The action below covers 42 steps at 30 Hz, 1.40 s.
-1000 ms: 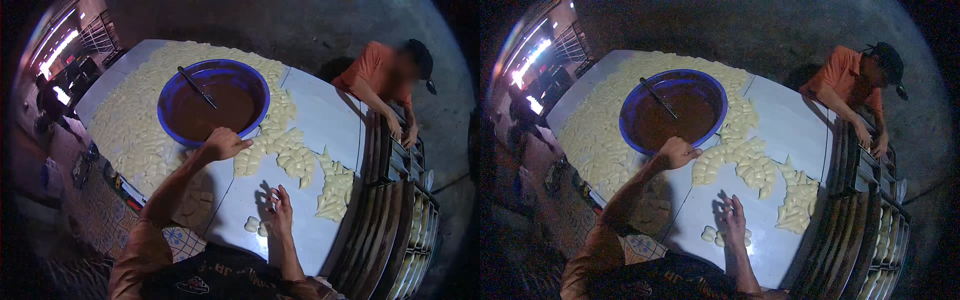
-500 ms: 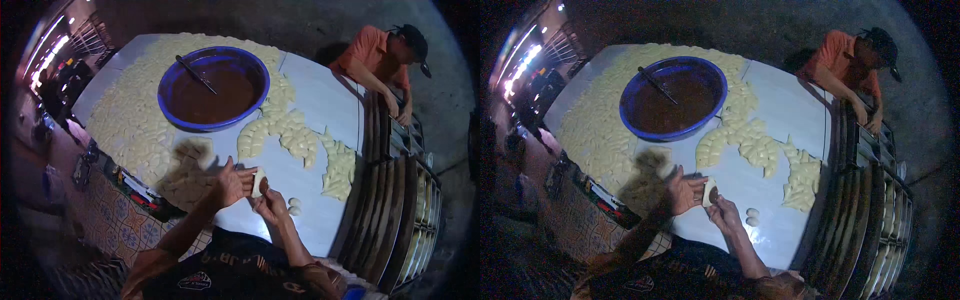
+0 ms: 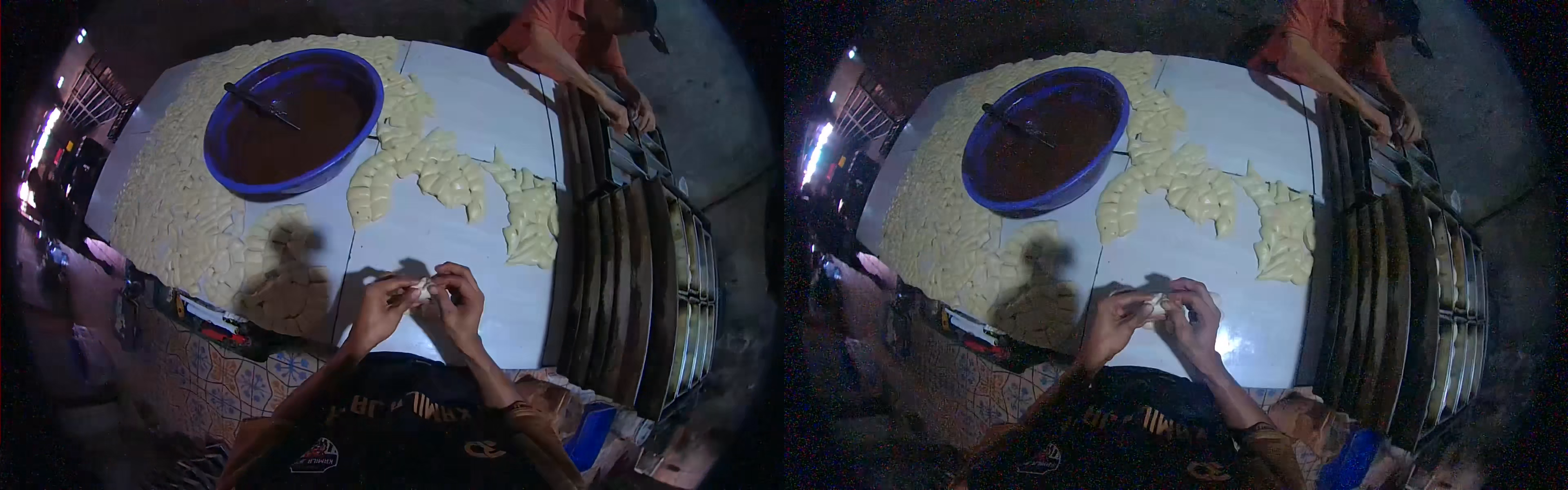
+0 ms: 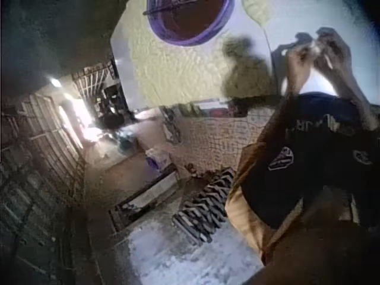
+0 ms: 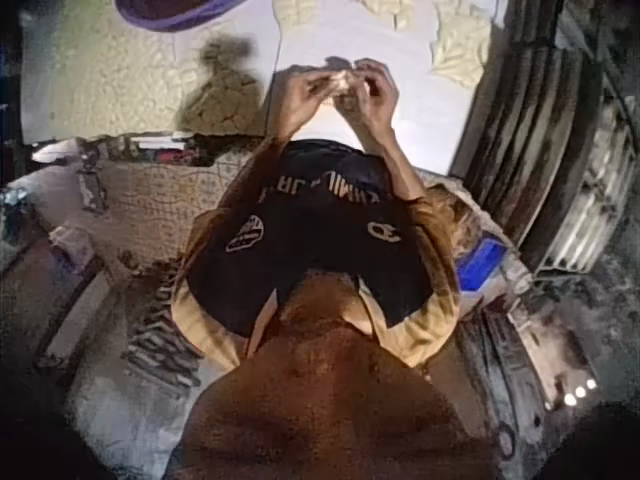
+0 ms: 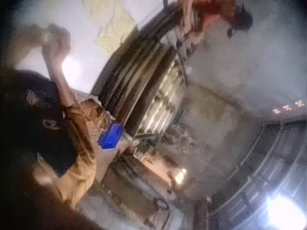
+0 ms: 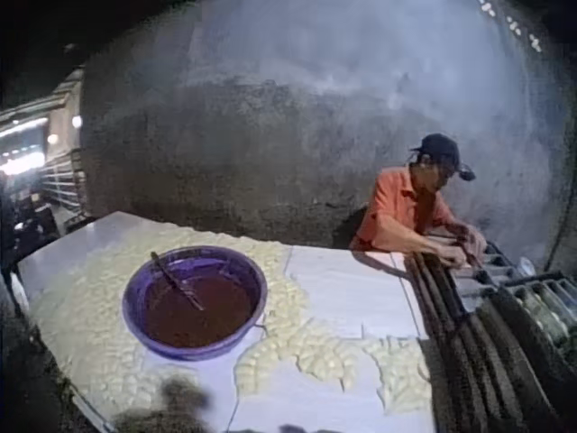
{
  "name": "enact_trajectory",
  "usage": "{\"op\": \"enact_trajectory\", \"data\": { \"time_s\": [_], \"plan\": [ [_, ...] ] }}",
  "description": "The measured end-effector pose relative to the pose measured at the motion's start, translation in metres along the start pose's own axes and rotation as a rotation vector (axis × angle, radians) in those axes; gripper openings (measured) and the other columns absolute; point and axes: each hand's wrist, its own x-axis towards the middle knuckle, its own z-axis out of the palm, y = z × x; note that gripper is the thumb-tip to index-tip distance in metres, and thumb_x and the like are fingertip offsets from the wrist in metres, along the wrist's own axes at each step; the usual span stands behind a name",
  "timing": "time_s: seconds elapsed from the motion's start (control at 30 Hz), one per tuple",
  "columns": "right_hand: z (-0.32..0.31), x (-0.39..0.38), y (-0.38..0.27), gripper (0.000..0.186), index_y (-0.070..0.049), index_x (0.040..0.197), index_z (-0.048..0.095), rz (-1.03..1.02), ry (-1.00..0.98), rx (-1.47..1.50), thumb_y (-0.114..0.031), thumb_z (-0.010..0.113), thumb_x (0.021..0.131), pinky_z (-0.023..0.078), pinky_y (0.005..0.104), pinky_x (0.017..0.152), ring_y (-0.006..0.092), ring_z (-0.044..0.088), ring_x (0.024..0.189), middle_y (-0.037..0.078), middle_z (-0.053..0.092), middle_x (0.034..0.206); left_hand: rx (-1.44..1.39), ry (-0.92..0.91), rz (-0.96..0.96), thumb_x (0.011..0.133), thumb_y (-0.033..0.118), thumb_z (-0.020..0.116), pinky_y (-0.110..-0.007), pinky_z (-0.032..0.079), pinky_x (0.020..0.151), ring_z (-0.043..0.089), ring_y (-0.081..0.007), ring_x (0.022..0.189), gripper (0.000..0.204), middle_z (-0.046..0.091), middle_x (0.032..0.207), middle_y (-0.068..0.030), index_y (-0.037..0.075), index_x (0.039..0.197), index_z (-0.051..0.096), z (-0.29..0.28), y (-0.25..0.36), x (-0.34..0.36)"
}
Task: The person fills pieces of dough with chocolate filling from a bowl and shapes them by hand. The person places the shaped dough buns into baking tins and lifts the baking tin rack.
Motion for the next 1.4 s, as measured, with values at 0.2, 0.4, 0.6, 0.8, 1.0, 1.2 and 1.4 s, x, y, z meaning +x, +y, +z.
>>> {"op": "enact_trajectory", "data": {
  "time_s": [0.2,0.4,0.6,0.8,1.0,1.2,1.4],
  "plan": [
    [-0.024,-0.005,-0.009,0.011,0.001,0.088,0.070,-0.098,-0.135,-0.254,0.005,0.065,0.079,0.050,0.0279,0.075,0.0202,0.063,0.081,0.010,0.066,0.092,-0.353,0.002,-0.280,0.086,0.007,0.068,-0.024,0.053,0.064,0.062,-0.0107,0.080,0.013,0.062,0.088,-0.0053,-0.004,0.090,0.061,0.029,-0.018,0.010],
    [-0.062,-0.017,0.011,0.043,-0.005,0.129,0.049,0.245,-0.101,-0.248,-0.015,0.063,0.089,0.047,0.0297,0.079,0.0168,0.058,0.096,0.012,0.058,0.114,0.093,-0.270,-0.009,0.085,0.000,0.066,-0.026,0.054,0.072,0.063,-0.0143,0.085,0.031,0.059,0.099,-0.0090,-0.001,0.112,0.050,0.053,-0.037,0.010],
    [-0.097,-0.018,0.008,0.054,-0.007,0.137,0.043,0.463,-0.222,0.161,-0.004,0.061,0.086,0.050,0.0325,0.083,0.0193,0.061,0.097,0.012,0.063,0.108,-0.220,-0.274,0.267,0.074,-0.004,0.069,-0.039,0.040,0.103,0.046,-0.0256,0.123,0.065,0.043,0.131,-0.0139,0.000,0.133,0.040,0.071,-0.025,0.015],
    [-0.139,0.007,0.078,0.077,-0.003,0.141,0.033,0.355,-0.071,-0.242,0.009,0.059,0.070,0.044,0.0339,0.096,0.0232,0.058,0.105,0.014,0.059,0.113,0.043,0.130,0.078,0.084,-0.002,0.060,-0.031,0.045,0.094,0.051,-0.0196,0.117,0.032,0.048,0.126,-0.0115,-0.002,0.115,0.053,0.010,-0.018,0.046],
    [-0.055,0.049,0.043,0.047,-0.001,0.123,0.056,0.209,-0.226,-0.493,0.000,0.060,0.076,0.048,0.0348,0.089,0.0261,0.061,0.098,0.015,0.062,0.110,-0.131,0.506,0.134,0.084,0.002,0.058,-0.029,0.048,0.085,0.059,-0.0161,0.090,0.022,0.059,0.096,-0.0077,0.001,0.106,0.054,-0.068,-0.062,0.027],
    [0.101,0.125,0.087,0.033,-0.004,0.104,0.064,-0.205,0.025,-0.775,-0.022,0.065,0.076,0.041,0.0479,0.082,0.0362,0.056,0.091,0.019,0.064,0.097,0.005,0.492,0.235,0.086,0.002,0.055,-0.028,0.050,0.075,0.061,-0.0155,0.079,0.012,0.060,0.083,-0.0077,-0.001,0.098,0.055,-0.047,-0.074,0.011],
    [0.104,0.101,0.070,0.022,-0.003,0.090,0.061,0.326,-0.246,-0.294,-0.014,0.072,0.075,0.046,0.0338,0.070,0.0197,0.057,0.089,0.013,0.062,0.080,-0.207,0.565,0.004,0.086,0.004,0.054,-0.029,0.051,0.077,0.063,-0.0171,0.077,0.013,0.062,0.077,-0.0080,-0.003,0.097,0.056,-0.045,-0.056,-0.005]
  ]
}}
